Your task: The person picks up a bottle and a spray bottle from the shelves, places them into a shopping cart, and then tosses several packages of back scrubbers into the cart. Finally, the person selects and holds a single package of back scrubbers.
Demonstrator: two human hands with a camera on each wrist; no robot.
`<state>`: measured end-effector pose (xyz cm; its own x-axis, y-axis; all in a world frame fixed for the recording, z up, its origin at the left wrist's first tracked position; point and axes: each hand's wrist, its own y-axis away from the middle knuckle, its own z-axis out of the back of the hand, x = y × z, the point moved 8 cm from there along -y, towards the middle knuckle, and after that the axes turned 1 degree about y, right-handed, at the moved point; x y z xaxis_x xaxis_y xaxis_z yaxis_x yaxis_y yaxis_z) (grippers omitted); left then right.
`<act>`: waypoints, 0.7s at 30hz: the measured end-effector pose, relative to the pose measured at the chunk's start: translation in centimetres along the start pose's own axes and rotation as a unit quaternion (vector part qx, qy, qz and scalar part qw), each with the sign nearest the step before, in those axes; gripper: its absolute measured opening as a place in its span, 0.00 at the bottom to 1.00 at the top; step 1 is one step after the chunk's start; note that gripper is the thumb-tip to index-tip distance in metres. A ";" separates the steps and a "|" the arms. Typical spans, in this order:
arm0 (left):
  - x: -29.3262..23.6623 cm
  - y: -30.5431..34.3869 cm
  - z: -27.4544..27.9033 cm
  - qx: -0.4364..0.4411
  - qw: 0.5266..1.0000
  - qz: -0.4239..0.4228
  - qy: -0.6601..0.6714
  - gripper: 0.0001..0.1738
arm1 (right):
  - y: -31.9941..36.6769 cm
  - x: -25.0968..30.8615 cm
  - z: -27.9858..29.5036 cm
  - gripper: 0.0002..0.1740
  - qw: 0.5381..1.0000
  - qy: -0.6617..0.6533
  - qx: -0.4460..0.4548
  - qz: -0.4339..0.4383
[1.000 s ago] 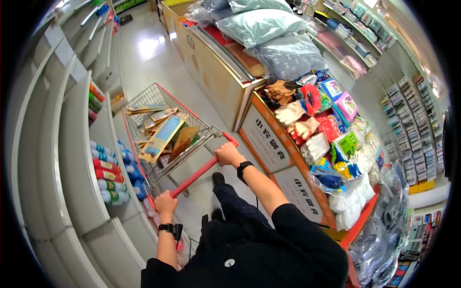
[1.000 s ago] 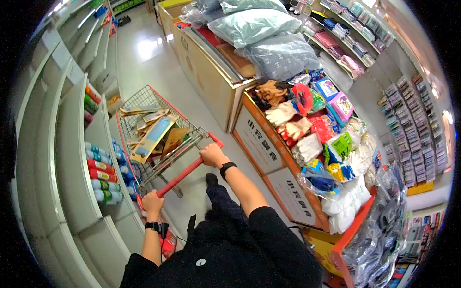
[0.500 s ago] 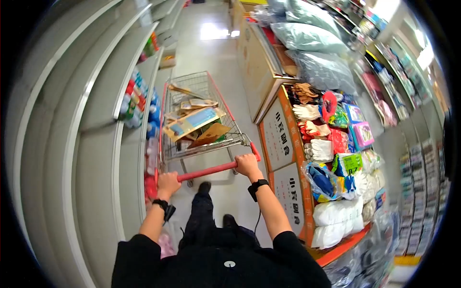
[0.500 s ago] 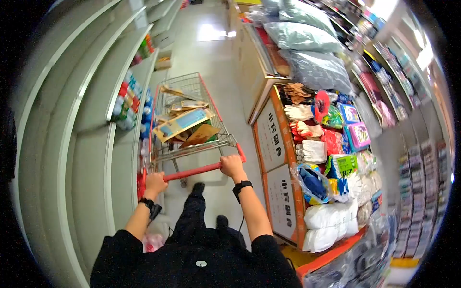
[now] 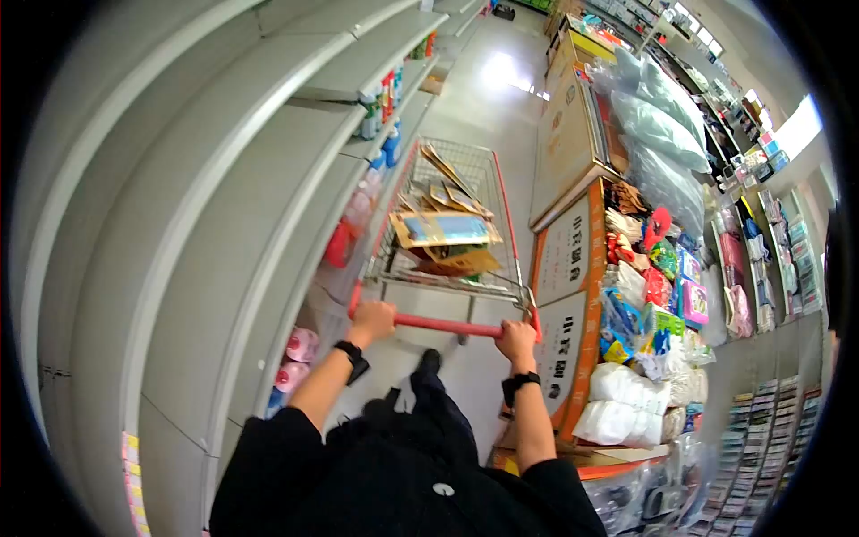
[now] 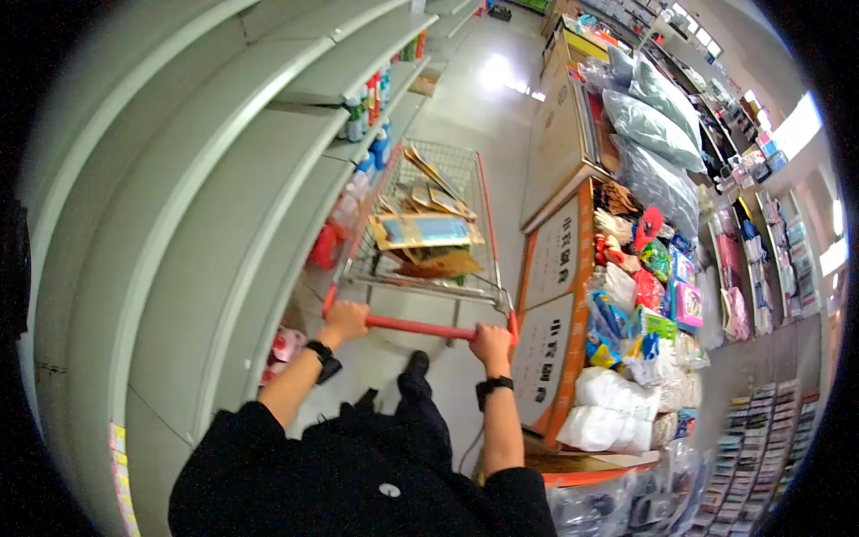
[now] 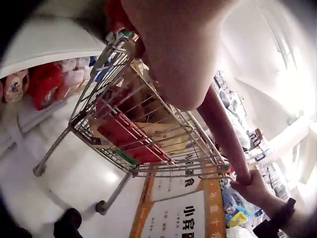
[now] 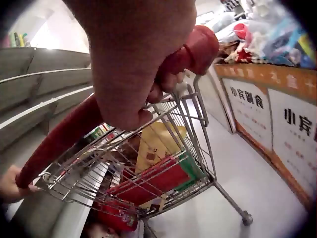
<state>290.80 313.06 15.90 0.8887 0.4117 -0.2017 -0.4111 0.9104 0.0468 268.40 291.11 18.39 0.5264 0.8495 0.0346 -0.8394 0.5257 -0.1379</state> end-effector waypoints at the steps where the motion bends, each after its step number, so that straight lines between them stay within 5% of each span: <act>1: 0.2 1.7 0.6 -0.003 1.000 -0.006 -0.008 0.10 | 1.8 1.2 0.0 0.07 1.000 0.008 0.010 -0.013; 21: -7.3 40.7 -3.9 0.029 0.998 0.059 0.012 0.12 | 34.8 15.2 3.4 0.07 0.999 -0.025 0.018 0.043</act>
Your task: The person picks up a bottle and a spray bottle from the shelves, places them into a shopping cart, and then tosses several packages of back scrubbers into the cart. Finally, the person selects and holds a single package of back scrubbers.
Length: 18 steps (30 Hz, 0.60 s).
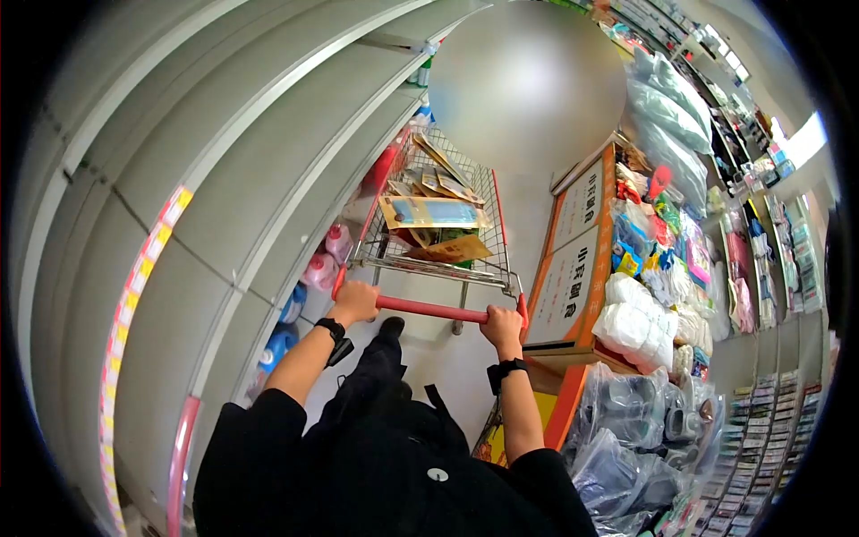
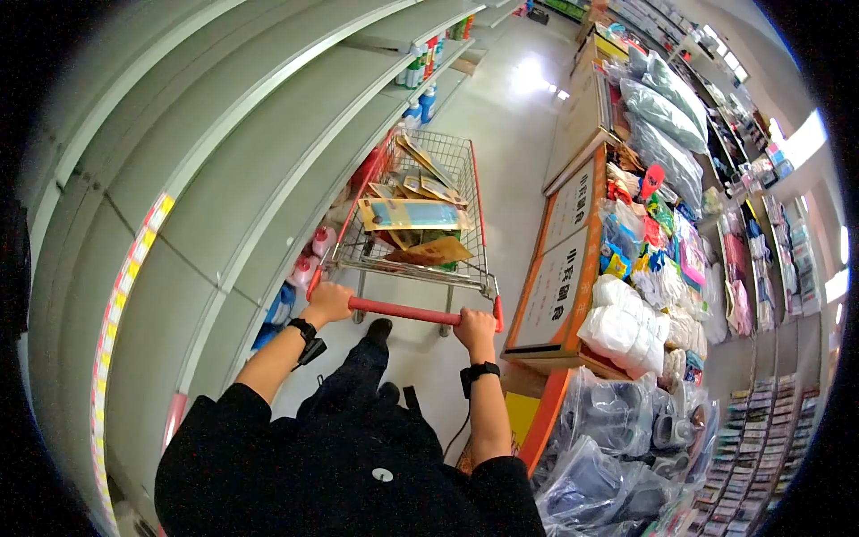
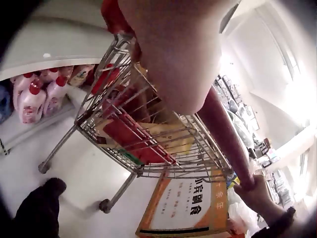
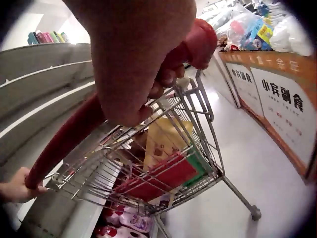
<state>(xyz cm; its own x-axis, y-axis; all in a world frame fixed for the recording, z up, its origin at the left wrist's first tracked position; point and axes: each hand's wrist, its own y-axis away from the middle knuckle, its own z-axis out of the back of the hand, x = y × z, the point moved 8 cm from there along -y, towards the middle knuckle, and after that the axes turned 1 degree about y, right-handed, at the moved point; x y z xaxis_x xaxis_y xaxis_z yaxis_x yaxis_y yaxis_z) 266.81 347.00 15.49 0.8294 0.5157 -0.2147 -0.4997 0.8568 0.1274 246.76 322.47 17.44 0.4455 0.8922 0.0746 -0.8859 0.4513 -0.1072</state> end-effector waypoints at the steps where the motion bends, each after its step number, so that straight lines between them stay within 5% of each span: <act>1: -0.4 1.9 -0.5 0.006 1.000 0.009 0.007 0.12 | 1.7 0.7 0.2 0.07 1.000 0.004 0.000 0.006; 5: -2.2 9.3 -0.6 0.051 0.998 0.028 -0.017 0.13 | 7.3 3.2 0.8 0.07 1.000 -0.004 0.025 0.010; 10: -3.4 17.5 -2.1 0.014 1.000 0.025 0.003 0.13 | 14.3 6.7 2.5 0.06 0.998 -0.008 -0.022 0.056; 18: -5.3 31.9 -3.4 -0.031 0.999 -0.026 -0.006 0.11 | 29.4 13.7 4.3 0.08 1.000 0.005 -0.013 0.003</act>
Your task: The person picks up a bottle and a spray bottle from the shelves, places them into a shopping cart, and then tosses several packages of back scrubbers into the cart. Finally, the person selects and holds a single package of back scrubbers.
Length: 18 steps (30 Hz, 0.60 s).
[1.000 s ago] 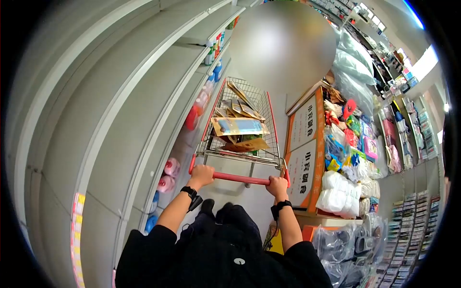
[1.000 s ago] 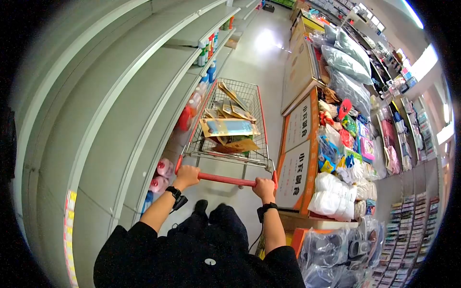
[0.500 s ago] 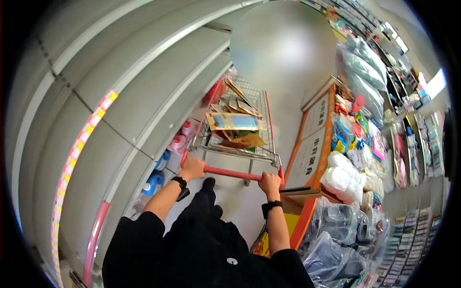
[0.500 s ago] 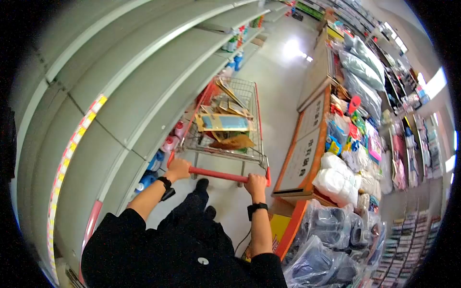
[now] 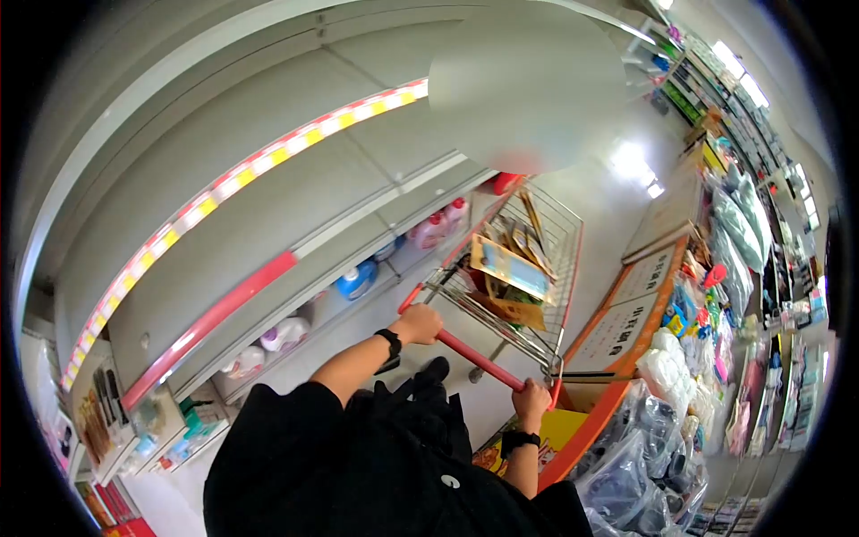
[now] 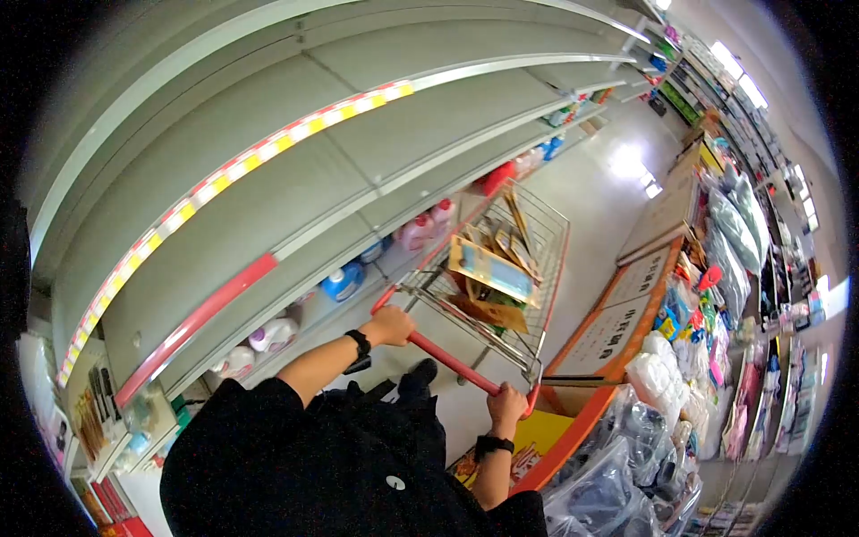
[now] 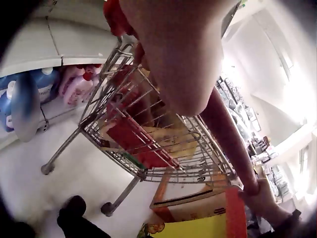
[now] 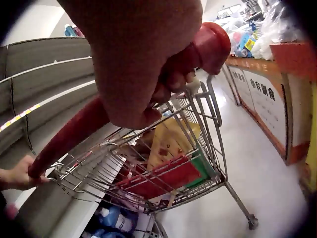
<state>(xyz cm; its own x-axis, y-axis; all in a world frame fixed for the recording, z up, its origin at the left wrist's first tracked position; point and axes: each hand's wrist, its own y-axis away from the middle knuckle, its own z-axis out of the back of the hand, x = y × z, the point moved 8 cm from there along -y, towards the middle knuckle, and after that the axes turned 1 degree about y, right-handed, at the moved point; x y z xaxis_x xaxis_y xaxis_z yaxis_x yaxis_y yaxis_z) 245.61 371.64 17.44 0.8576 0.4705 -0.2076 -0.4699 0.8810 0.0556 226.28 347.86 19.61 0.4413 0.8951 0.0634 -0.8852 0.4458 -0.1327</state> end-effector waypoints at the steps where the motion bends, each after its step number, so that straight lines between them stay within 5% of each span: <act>1: -0.2 1.8 -0.4 0.004 1.000 0.000 0.003 0.11 | 2.1 1.0 0.0 0.09 1.000 0.016 0.009 -0.012; 12: -1.4 21.4 -1.5 0.070 0.997 -0.028 0.003 0.08 | 24.3 11.9 0.7 0.10 0.997 0.027 0.009 -0.078; 18: -3.0 30.3 -3.1 0.037 0.999 -0.024 -0.022 0.09 | 33.9 15.7 1.5 0.10 0.994 0.012 0.006 -0.105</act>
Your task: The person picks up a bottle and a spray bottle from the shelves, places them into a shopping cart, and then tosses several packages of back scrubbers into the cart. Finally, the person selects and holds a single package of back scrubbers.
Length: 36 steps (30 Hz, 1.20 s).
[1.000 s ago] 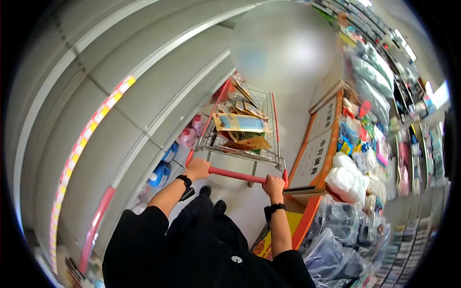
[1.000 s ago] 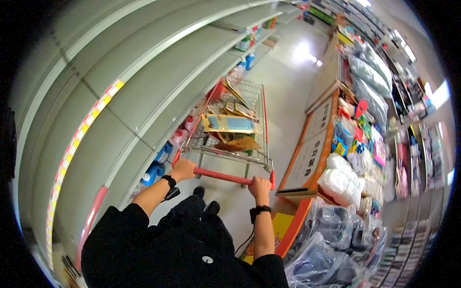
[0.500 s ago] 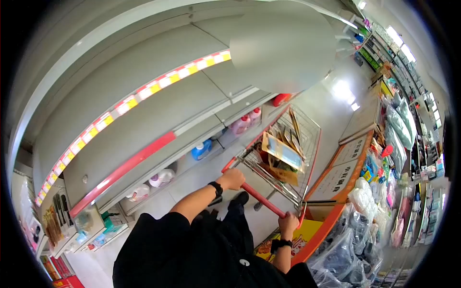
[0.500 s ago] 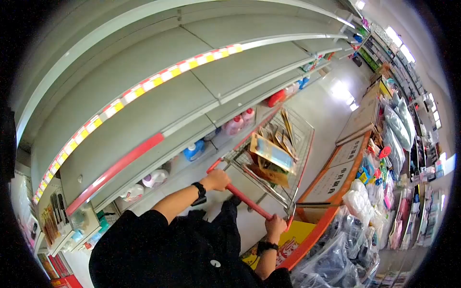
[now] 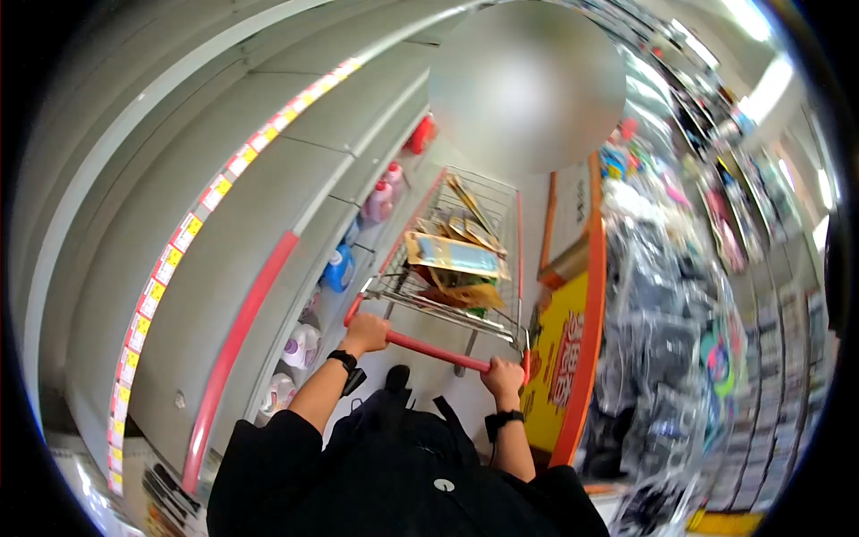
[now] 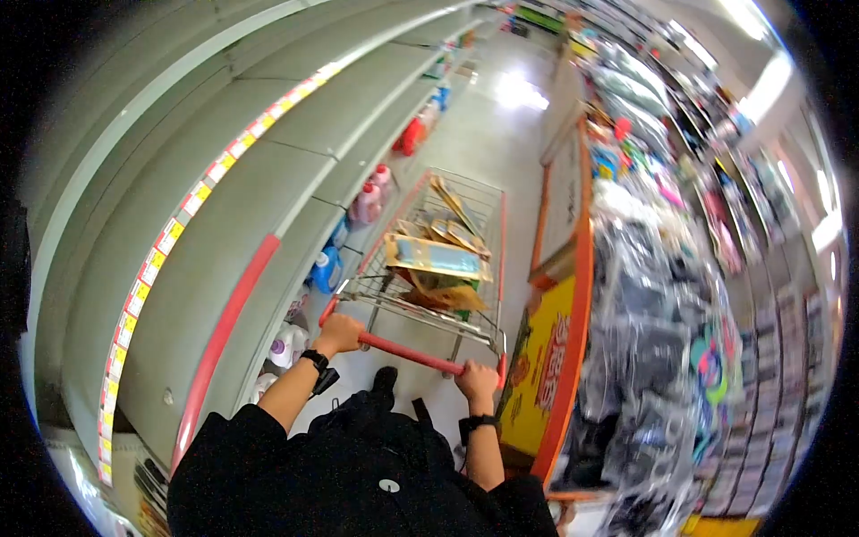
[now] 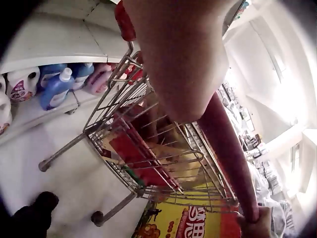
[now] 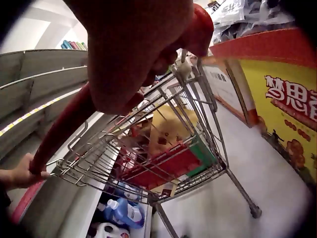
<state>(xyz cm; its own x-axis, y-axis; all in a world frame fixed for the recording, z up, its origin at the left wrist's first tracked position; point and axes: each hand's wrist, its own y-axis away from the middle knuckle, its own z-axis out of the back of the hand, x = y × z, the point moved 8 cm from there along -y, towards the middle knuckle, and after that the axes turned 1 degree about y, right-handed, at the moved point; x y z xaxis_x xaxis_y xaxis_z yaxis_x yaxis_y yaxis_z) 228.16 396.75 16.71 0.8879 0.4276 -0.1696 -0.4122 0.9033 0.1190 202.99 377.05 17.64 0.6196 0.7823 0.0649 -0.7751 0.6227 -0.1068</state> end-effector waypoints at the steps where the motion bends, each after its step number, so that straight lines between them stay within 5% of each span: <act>1: -0.5 1.4 -0.3 -0.005 1.000 -0.003 -0.008 0.09 | 1.6 0.4 0.7 0.11 1.000 -0.003 0.015 0.005; 6: -2.8 7.9 -2.2 -0.013 0.999 -0.013 -0.048 0.11 | 8.5 0.4 0.4 0.09 1.000 -0.023 0.019 0.005; 8: -4.6 11.3 -2.1 -0.034 0.998 -0.010 -0.044 0.12 | 12.2 0.3 0.5 0.08 0.997 -0.038 -0.069 0.016; 14: -9.2 22.1 -3.1 -0.013 0.999 -0.031 -0.026 0.12 | 22.9 1.0 0.4 0.08 0.998 -0.032 0.057 -0.009; 36: -17.1 62.2 -9.8 -0.020 0.995 -0.101 -0.008 0.12 | 67.7 13.4 6.3 0.09 0.997 -0.013 0.034 -0.062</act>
<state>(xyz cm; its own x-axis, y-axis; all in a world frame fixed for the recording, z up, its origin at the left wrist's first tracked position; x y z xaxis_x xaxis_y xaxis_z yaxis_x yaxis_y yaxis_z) 185.30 445.99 17.41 0.9565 0.2362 -0.1714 -0.2319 0.9717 0.0450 158.09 429.80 17.55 0.7084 0.6987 0.1001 -0.6999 0.7137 -0.0285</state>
